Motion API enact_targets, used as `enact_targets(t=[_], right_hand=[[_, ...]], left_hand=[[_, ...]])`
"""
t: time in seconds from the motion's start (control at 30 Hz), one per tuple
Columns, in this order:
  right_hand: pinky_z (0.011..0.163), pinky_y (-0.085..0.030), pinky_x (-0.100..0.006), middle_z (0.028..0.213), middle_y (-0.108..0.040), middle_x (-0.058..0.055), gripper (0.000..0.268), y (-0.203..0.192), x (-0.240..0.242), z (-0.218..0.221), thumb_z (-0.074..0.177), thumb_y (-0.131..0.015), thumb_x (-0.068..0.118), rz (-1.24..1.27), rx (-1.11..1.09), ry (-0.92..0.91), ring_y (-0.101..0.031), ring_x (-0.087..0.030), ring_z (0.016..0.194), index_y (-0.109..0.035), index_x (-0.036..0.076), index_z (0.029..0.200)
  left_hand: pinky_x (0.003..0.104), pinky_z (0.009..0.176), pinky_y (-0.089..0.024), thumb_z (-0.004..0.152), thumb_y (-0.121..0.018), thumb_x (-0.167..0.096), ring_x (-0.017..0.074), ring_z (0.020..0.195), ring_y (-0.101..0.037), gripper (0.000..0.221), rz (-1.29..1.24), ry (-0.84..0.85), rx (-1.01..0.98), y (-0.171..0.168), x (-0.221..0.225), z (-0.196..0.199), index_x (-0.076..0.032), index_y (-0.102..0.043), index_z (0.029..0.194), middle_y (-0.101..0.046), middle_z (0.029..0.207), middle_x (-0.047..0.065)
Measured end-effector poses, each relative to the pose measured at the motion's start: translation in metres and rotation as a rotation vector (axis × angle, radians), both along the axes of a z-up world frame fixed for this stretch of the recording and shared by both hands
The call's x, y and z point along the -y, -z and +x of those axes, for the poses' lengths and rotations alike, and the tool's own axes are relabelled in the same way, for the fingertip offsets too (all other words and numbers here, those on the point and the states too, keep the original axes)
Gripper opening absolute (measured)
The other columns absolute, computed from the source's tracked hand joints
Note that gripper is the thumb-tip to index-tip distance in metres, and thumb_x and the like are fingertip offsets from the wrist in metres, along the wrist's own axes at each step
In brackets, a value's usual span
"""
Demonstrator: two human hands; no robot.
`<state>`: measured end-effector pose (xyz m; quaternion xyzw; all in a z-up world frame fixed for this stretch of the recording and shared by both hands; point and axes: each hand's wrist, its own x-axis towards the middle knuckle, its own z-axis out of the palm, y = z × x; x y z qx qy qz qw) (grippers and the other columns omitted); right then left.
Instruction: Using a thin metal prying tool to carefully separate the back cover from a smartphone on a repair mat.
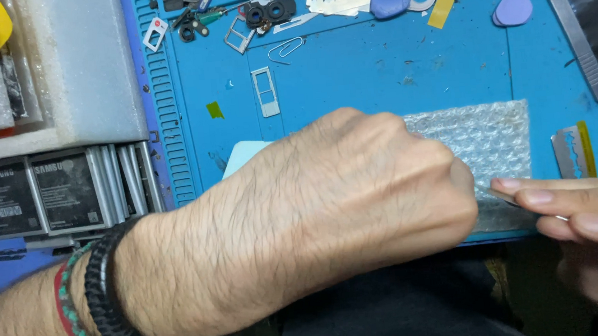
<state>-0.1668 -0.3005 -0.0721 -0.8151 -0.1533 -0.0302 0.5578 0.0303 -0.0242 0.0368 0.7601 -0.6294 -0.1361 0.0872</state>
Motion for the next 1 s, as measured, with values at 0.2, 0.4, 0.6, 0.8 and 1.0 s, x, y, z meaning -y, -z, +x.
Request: enact_targets(t=[0.2,0.4,0.6,0.8,1.0], right_hand=[[0.109,-0.062,-0.031,0.155,-0.077,-0.007,0.054,-0.033,0.005,0.02,0.082,-0.066,0.008,-0.105,-0.62,0.047,-0.069,-0.015,0.15,-0.079,0.011,0.135],[0.115,-0.056,-0.031,0.145,-0.081,-0.008,0.049,-0.029,-0.018,0.029,0.08,-0.071,0.008,-0.113,-0.579,0.083,-0.074,-0.016,0.14,-0.082,0.01,0.128],[0.114,-0.056,-0.032,0.149,-0.075,-0.006,0.05,-0.04,-0.023,0.031,0.085,-0.068,0.016,-0.266,-0.401,-0.015,-0.071,-0.018,0.141,-0.075,0.013,0.135],[0.11,-0.061,-0.036,0.149,-0.068,-0.02,0.047,-0.055,-0.057,0.033,0.089,-0.067,0.014,-0.386,-0.001,-0.042,-0.071,-0.029,0.139,-0.066,0.005,0.136],[0.109,-0.063,-0.034,0.142,-0.072,-0.018,0.044,-0.064,-0.052,0.026,0.088,-0.069,0.012,-0.358,0.064,-0.015,-0.076,-0.027,0.135,-0.067,0.001,0.131]], left_hand=[[0.053,0.037,-0.048,0.091,-0.071,-0.003,0.0354,0.059,-0.07,0.017,-0.062,-0.005,0.077,-0.002,-0.007,-0.003,-0.012,-0.064,0.078,-0.07,0.072,0.005],[0.05,0.036,-0.049,0.09,-0.07,0.002,0.0307,0.057,-0.068,0.013,-0.058,0.022,0.157,-0.001,-0.009,-0.006,-0.009,-0.066,0.085,-0.068,0.074,0.006],[0.041,0.038,-0.043,0.096,-0.06,0.0,0.024,0.049,-0.058,0.009,-0.177,-0.074,0.355,0.007,-0.016,-0.023,-0.001,-0.069,0.096,-0.064,0.078,0.01],[0.04,0.043,-0.049,0.094,-0.062,-0.002,0.0281,0.06,-0.068,0.023,-0.203,-0.052,0.387,0.008,-0.018,-0.023,0.007,-0.073,0.112,-0.075,0.093,0.023],[0.035,0.054,-0.057,0.095,-0.063,-0.004,0.0278,0.085,-0.076,0.026,-0.188,-0.073,0.448,0.003,-0.018,-0.033,0.006,-0.073,0.116,-0.077,0.107,0.025]])
